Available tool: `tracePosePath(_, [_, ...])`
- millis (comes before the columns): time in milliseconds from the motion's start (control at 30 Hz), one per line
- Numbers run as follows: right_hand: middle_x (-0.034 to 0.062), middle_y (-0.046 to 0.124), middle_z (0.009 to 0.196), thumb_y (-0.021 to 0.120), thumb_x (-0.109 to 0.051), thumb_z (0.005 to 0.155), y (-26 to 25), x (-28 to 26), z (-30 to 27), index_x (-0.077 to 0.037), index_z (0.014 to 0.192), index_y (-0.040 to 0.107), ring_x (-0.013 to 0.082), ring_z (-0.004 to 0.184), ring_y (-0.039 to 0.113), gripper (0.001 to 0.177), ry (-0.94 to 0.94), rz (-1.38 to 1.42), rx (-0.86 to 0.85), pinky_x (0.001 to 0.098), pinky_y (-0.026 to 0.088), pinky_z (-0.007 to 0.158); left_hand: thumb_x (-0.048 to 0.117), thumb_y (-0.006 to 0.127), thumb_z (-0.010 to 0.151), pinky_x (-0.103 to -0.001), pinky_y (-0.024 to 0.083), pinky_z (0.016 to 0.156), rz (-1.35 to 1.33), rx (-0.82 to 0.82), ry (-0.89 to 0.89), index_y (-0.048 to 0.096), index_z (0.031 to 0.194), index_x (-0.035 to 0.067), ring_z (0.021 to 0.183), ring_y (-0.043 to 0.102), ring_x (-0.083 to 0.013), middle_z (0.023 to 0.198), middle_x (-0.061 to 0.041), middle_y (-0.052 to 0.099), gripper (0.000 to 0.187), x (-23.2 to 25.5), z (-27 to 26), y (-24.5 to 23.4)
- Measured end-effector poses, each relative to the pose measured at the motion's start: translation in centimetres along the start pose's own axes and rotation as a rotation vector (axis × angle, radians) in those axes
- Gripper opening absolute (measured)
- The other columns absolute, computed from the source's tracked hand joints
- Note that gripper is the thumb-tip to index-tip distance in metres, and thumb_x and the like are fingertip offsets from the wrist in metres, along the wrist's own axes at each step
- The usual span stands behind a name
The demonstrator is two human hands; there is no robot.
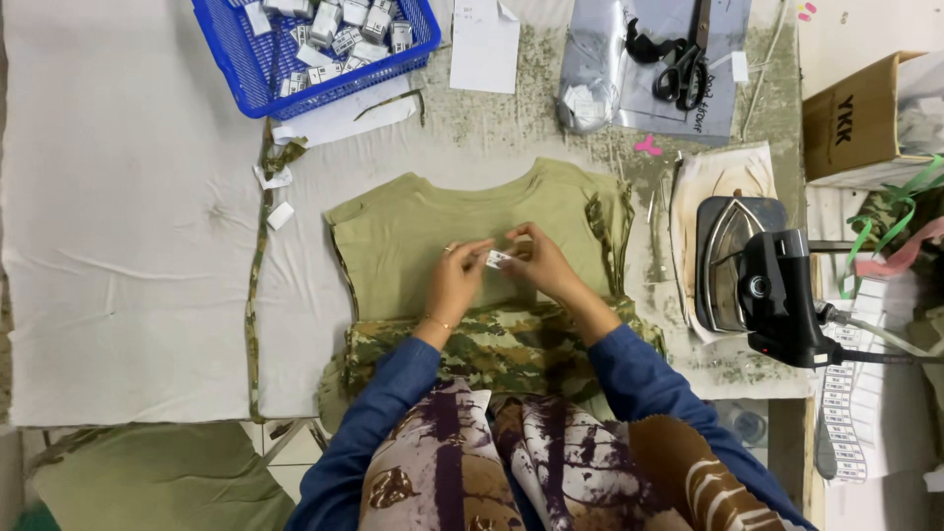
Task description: The person irons a green t-shirt on a table, repeatedly placing small white labels on the garment and pressing them with an iron. The person handles the t-shirt and the iron throughout the process.
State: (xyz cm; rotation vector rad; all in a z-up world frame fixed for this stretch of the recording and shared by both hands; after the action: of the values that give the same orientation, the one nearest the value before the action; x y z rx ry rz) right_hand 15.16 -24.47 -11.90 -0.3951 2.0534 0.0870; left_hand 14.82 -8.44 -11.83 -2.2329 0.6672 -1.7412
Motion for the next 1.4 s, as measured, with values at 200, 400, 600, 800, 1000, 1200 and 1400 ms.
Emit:
tracePosePath(200, [0.0091, 0.073, 0.089, 0.077, -0.009, 0.076, 0.9, -1.2, 1.5, -0.008, 0.101, 0.073, 0.0169, 0.078, 0.07, 0.025, -0.147, -0.173, 0.055, 0.0313, 0.056, 0.076, 0.026, 0.064, 0.095, -0.042, 0.054, 0.09, -0.119, -0.066, -0.069, 0.053, 0.14, 0.016, 0.104, 0.067, -0.0341, 0.113, -0.018, 0.068, 0.048, 1.6, -1.4, -1.7])
tracePosePath(400, [0.0027, 0.07, 0.086, 0.079, -0.022, 0.08, -0.3, -0.1, 2.8, -0.018, 0.096, 0.071, 0.0213, 0.082, 0.071, 0.019, -0.18, -0.473, 0.29, 0.033, 0.055, 0.075, 0.034, 0.061, 0.098, -0.047, 0.045, 0.097, 0.383, 0.095, -0.038, 0.056, 0.132, 0.022, 0.114, 0.061, -0.0262, 0.12, -0.002, 0.067, 0.037, 3.2, -0.5, -3.7])
tracePosePath(600, [0.0073, 0.058, 0.1, 0.078, -0.044, 0.079, -1.1, -4.1, -0.6, -0.019, 0.108, 0.055, 0.0343, 0.092, 0.066, 0.045, -0.079, -0.758, 0.44, 0.0472, 0.055, 0.075, 0.055, 0.073, 0.08, -0.073, -0.007, 0.107, 0.518, 0.177, -0.209, 0.017, 0.155, 0.013, 0.149, -0.001, -0.0381, 0.163, -0.019, 0.005, 0.103, 1.9, -0.9, -5.1])
tracePosePath(800, [0.0093, 0.052, 0.1, 0.081, -0.051, 0.075, -2.1, -4.4, -1.4, -0.012, 0.105, 0.054, 0.0349, 0.096, 0.062, 0.056, -0.037, -0.756, 0.49, 0.0448, 0.053, 0.076, 0.053, 0.077, 0.073, -0.078, 0.001, 0.105, 0.529, 0.219, -0.232, 0.016, 0.155, 0.011, 0.149, 0.003, -0.0411, 0.162, -0.022, 0.008, 0.11, 3.1, -1.1, -6.7])
tracePosePath(1000, [0.0114, 0.051, 0.104, 0.08, -0.054, 0.074, -2.3, -4.4, -1.4, -0.012, 0.105, 0.053, 0.0359, 0.1, 0.06, 0.059, -0.008, -0.71, 0.476, 0.0453, 0.051, 0.079, 0.062, 0.074, 0.069, -0.079, 0.003, 0.104, 0.555, 0.226, -0.25, 0.016, 0.155, 0.016, 0.15, -0.001, -0.0349, 0.163, -0.016, 0.005, 0.113, 0.7, -0.5, -5.9])
tracePosePath(1200, [0.0115, 0.05, 0.105, 0.081, -0.051, 0.077, -2.6, -4.2, -1.2, -0.012, 0.105, 0.052, 0.0348, 0.101, 0.06, 0.056, 0.016, -0.683, 0.46, 0.044, 0.05, 0.079, 0.064, 0.073, 0.069, -0.078, 0.005, 0.102, 0.609, 0.259, -0.238, 0.018, 0.155, 0.016, 0.15, 0.004, -0.0358, 0.162, -0.017, 0.009, 0.112, 1.4, -0.6, -6.1])
tracePosePath(1400, [0.01, 0.05, 0.101, 0.073, -0.054, 0.078, -2.3, -4.0, -0.6, -0.014, 0.101, 0.051, 0.0325, 0.093, 0.061, 0.052, -0.042, -0.826, 0.43, 0.043, 0.049, 0.073, 0.053, 0.072, 0.076, -0.081, 0.002, 0.104, 0.578, 0.242, -0.234, 0.014, 0.156, 0.019, 0.147, -0.003, -0.0469, 0.162, -0.019, 0.003, 0.105, 1.1, 0.0, -4.1])
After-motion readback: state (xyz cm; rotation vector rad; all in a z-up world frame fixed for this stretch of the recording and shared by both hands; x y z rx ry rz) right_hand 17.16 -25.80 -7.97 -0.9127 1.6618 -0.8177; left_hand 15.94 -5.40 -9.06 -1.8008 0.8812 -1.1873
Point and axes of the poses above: each hand's wrist, its own z-axis towards the middle knuckle, its own y-axis out of the palm, x = y × z, the point moved 8 cm from there along z, towards the middle knuckle
